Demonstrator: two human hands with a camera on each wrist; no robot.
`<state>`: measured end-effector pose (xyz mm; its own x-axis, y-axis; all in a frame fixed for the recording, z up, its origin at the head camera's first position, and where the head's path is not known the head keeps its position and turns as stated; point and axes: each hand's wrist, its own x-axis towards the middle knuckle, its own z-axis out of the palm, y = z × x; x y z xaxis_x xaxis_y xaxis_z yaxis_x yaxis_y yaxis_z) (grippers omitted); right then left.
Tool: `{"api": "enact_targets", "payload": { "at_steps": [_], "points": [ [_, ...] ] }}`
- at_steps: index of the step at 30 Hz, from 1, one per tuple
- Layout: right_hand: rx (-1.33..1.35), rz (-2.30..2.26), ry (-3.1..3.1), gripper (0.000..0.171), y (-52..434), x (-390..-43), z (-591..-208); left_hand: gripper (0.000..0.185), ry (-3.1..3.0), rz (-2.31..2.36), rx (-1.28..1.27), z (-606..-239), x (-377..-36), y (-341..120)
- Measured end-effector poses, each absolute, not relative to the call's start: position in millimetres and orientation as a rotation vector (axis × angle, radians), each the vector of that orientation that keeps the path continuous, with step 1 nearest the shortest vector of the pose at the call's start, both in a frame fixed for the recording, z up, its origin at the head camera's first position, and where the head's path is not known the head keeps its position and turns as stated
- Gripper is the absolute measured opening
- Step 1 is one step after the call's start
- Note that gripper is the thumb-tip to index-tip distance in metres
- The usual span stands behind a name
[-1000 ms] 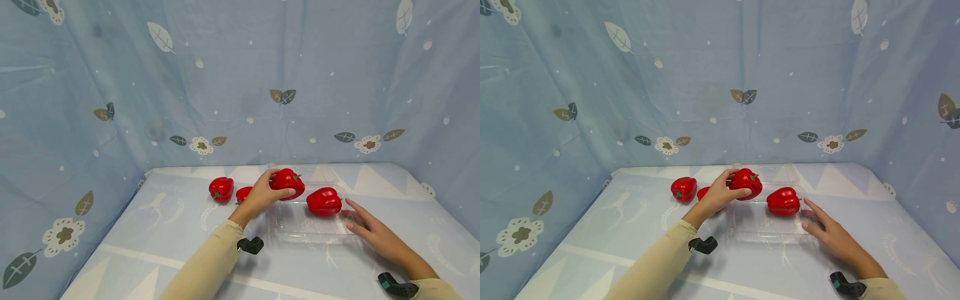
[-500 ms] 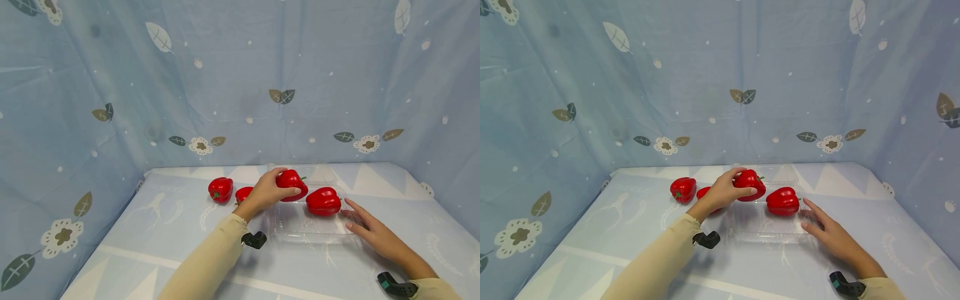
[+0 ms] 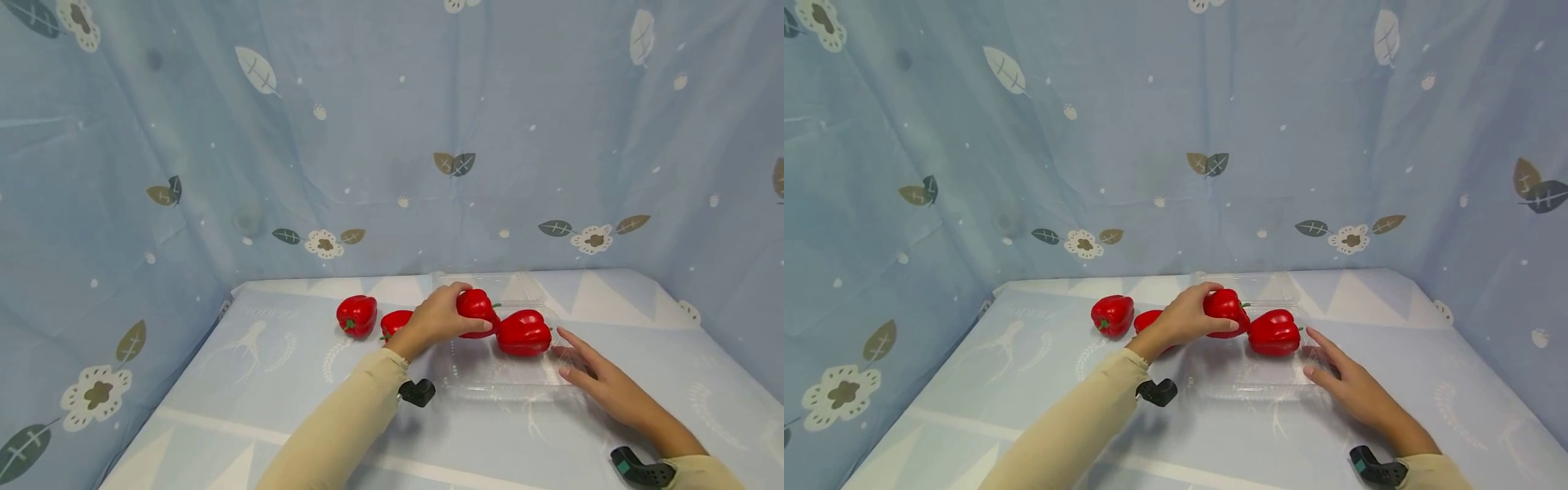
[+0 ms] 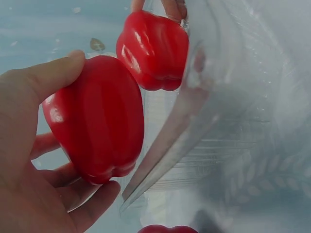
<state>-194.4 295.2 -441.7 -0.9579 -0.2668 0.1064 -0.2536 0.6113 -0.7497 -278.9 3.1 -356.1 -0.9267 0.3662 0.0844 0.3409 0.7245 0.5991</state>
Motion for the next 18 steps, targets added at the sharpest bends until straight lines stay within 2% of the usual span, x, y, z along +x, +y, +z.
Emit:
{"api": "enact_targets", "payload": {
  "at_steps": [18],
  "points": [
    [-0.442, -1.302, 2.816, 0.070, 295.0, -192.0, -441.1, 0.074, 2.988, 0.772, 0.620, -359.8, -273.1, 9.9]
  ]
}}
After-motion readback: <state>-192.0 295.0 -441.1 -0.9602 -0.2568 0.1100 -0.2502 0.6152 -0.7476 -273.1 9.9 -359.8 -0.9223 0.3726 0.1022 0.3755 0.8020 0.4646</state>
